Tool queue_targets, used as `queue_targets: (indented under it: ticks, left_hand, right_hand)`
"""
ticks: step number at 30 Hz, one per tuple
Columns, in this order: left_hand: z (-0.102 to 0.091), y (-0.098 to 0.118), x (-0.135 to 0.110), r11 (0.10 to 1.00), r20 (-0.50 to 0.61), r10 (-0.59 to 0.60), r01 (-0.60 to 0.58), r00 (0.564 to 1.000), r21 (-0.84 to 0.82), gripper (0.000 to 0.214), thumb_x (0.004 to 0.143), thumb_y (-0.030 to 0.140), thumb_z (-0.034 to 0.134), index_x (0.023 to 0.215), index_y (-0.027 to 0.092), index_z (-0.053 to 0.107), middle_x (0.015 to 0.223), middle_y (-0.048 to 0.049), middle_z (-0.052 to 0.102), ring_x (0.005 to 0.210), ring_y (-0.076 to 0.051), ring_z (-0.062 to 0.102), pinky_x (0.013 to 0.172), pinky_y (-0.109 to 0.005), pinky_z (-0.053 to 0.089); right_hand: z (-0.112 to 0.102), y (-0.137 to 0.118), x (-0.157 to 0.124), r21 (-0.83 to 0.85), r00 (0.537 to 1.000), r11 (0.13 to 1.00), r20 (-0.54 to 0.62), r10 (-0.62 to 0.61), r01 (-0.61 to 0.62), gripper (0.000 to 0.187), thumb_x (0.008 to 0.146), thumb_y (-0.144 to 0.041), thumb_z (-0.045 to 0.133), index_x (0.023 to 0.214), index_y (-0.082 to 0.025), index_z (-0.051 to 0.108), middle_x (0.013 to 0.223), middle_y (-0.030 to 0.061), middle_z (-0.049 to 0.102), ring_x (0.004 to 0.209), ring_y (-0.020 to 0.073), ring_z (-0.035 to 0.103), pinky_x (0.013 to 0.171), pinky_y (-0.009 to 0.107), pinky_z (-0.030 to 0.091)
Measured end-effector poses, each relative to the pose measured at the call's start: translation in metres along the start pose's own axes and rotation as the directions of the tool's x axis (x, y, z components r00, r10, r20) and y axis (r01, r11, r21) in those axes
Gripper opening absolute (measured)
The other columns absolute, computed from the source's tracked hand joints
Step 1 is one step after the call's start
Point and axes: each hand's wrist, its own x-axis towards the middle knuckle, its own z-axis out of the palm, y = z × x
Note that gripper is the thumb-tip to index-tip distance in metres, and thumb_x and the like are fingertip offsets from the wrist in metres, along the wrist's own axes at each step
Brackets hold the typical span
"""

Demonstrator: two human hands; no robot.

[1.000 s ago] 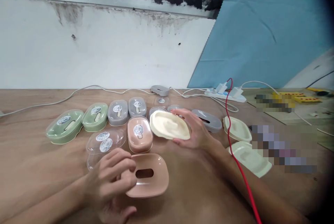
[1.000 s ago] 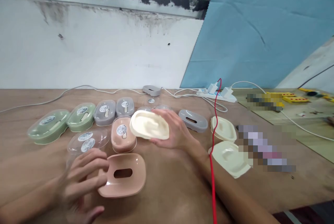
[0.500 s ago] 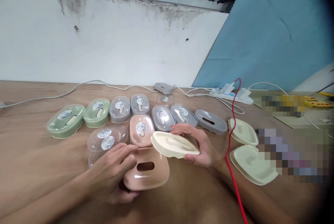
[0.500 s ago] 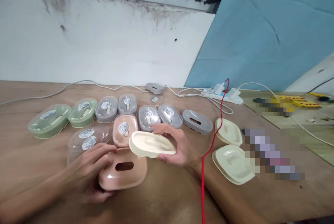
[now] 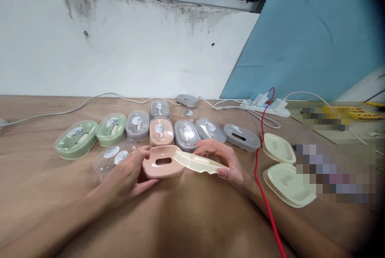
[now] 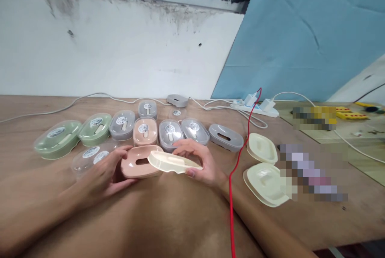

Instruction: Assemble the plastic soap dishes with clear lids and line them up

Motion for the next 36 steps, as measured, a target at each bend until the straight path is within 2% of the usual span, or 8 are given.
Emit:
queue_targets:
  ticks: [4,7,10,14,19,25,29,36]
  left_hand:
    - [-0.002,-0.01,0.01,0.999,-0.003,-0.028,0.028,1.0,0.027,0.048,0.094,0.046,0.072,0.127,0.024,0.044,0.143,-0.0172,0.063,0.108,-0.032,0.073,0.082,-0.046,0.062]
    - [-0.005,-0.016,0.016,0.998,0.006,-0.038,0.038,0.999,0.053,0.048,0.096,0.048,0.069,0.129,0.024,0.044,0.137,-0.0155,0.066,0.107,-0.031,0.073,0.084,-0.046,0.06]
    - [-0.011,-0.016,0.019,0.997,0.025,-0.076,0.076,0.997,0.002,0.045,0.098,0.053,0.067,0.123,0.025,0.041,0.138,-0.0152,0.066,0.103,-0.029,0.074,0.084,-0.045,0.06]
    - [-0.017,-0.012,0.021,0.978,-0.045,-0.159,0.151,0.986,-0.144,0.044,0.097,0.057,0.067,0.109,0.026,0.038,0.134,-0.0107,0.069,0.103,-0.027,0.075,0.083,-0.041,0.059]
    - [-0.017,-0.013,0.02,0.986,-0.159,-0.101,0.078,0.982,-0.147,0.047,0.09,0.051,0.077,0.111,0.025,0.043,0.133,-0.0106,0.07,0.114,-0.029,0.074,0.09,-0.042,0.06]
    - [-0.018,-0.002,0.013,0.993,-0.28,0.116,-0.115,0.953,0.022,0.045,0.098,0.034,0.073,0.136,0.024,0.051,0.151,-0.0152,0.057,0.14,-0.03,0.059,0.112,-0.045,0.053]
    - [-0.016,0.012,0.005,0.989,-0.289,0.143,-0.145,0.947,0.013,0.045,0.101,0.029,0.069,0.141,0.024,0.049,0.156,-0.0164,0.05,0.146,-0.03,0.053,0.116,-0.044,0.051]
    - [-0.002,0.022,-0.004,0.98,-0.196,0.112,-0.141,0.974,-0.138,0.044,0.099,0.029,0.072,0.136,0.024,0.048,0.158,-0.0171,0.045,0.148,-0.031,0.051,0.116,-0.045,0.051]
  right_hand:
    - [0.01,0.002,-0.001,0.154,0.996,0.987,0.078,0.032,-0.044,0.068,0.081,-0.078,0.072,0.123,-0.024,0.074,0.113,0.0102,0.074,0.088,0.0251,0.071,0.074,0.036,0.059]
    - [0.022,0.004,-0.001,0.135,0.994,0.991,0.109,-0.026,0.011,0.068,0.075,-0.071,0.082,0.12,-0.022,0.074,0.121,0.0125,0.072,0.106,0.029,0.071,0.087,0.038,0.059]
    - [0.032,0.005,-0.001,0.127,0.988,0.992,0.15,-0.043,0.024,0.071,0.071,-0.064,0.088,0.123,-0.02,0.069,0.113,0.0101,0.073,0.096,0.0249,0.072,0.081,0.034,0.058]
    - [0.037,0.002,-0.001,-0.011,0.98,0.998,0.191,-0.052,0.056,0.068,0.068,-0.06,0.089,0.119,-0.022,0.064,0.101,0.0051,0.073,0.082,0.0202,0.069,0.071,0.031,0.054]
    - [0.04,0.001,0.0,-0.292,0.973,0.944,0.212,-0.091,0.152,0.074,0.064,-0.059,0.092,0.119,-0.023,0.06,0.107,0.0076,0.072,0.092,0.0254,0.068,0.081,0.038,0.056]
    - [0.051,0.003,-0.004,-0.459,0.986,0.874,0.118,-0.119,0.16,0.066,0.068,-0.056,0.092,0.103,-0.026,0.044,0.131,0.0141,0.068,0.114,0.0319,0.069,0.089,0.044,0.057]
    - [0.055,0.007,-0.006,-0.467,0.994,0.878,0.06,-0.093,0.111,0.072,0.068,-0.063,0.092,0.106,-0.026,0.043,0.14,0.017,0.061,0.118,0.0323,0.069,0.086,0.043,0.061]
    - [0.049,0.012,-0.006,-0.545,0.921,0.802,-0.13,-0.368,0.244,0.088,0.063,-0.078,0.089,0.118,-0.026,0.043,0.126,0.0172,0.061,0.115,0.0387,0.066,0.089,0.053,0.058]
